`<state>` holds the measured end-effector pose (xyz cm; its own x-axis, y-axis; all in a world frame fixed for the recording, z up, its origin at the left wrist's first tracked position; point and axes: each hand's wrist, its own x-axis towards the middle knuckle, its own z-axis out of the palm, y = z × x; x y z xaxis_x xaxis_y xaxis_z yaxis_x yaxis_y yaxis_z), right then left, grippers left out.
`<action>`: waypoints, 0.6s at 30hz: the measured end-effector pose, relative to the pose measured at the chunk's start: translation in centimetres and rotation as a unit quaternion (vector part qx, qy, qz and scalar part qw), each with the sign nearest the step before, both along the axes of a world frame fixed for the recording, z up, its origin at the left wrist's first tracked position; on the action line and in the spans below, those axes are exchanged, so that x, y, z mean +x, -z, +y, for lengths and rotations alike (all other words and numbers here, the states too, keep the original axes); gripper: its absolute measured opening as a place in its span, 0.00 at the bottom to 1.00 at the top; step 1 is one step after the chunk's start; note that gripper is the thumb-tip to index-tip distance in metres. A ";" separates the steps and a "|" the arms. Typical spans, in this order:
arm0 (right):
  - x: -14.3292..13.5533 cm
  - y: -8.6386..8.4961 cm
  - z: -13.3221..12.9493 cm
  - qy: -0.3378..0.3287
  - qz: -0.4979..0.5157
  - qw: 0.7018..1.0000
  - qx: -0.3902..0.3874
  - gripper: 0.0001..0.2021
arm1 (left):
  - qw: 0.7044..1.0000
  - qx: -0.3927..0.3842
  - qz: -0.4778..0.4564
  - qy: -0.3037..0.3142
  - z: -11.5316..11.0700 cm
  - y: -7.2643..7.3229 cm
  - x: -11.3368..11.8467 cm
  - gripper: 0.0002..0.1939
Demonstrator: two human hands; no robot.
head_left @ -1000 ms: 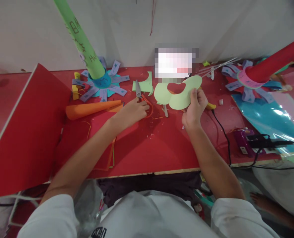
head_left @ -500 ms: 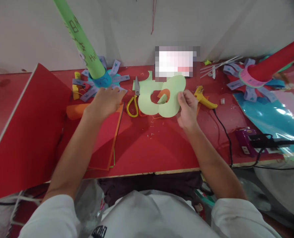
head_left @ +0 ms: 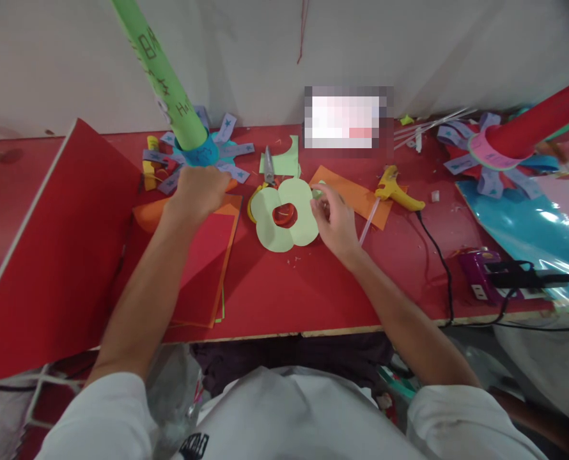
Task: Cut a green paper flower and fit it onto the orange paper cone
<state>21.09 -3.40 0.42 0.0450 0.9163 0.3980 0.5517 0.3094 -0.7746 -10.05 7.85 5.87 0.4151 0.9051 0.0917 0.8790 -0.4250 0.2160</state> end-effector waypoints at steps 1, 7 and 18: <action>0.0 -0.1 -0.1 0.008 -0.005 1.000 0.007 0.19 | 1.000 -0.005 0.003 -0.013 -0.5 -0.8 0.4 0.23; -0.1 -0.8 -0.4 0.003 0.008 1.000 0.027 0.12 | 0.996 0.033 0.064 -0.057 -4.6 -7.1 5.2 0.09; -1.1 0.0 -0.8 -0.149 0.020 0.988 0.023 0.21 | 0.900 -0.056 -0.432 0.027 -6.6 -10.3 6.5 0.12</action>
<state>20.01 -4.17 0.40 -0.2084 0.8722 0.4426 0.4001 0.4890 -0.7751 -3.54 1.27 16.21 0.2758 0.9098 0.3101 0.3415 -0.3943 0.8532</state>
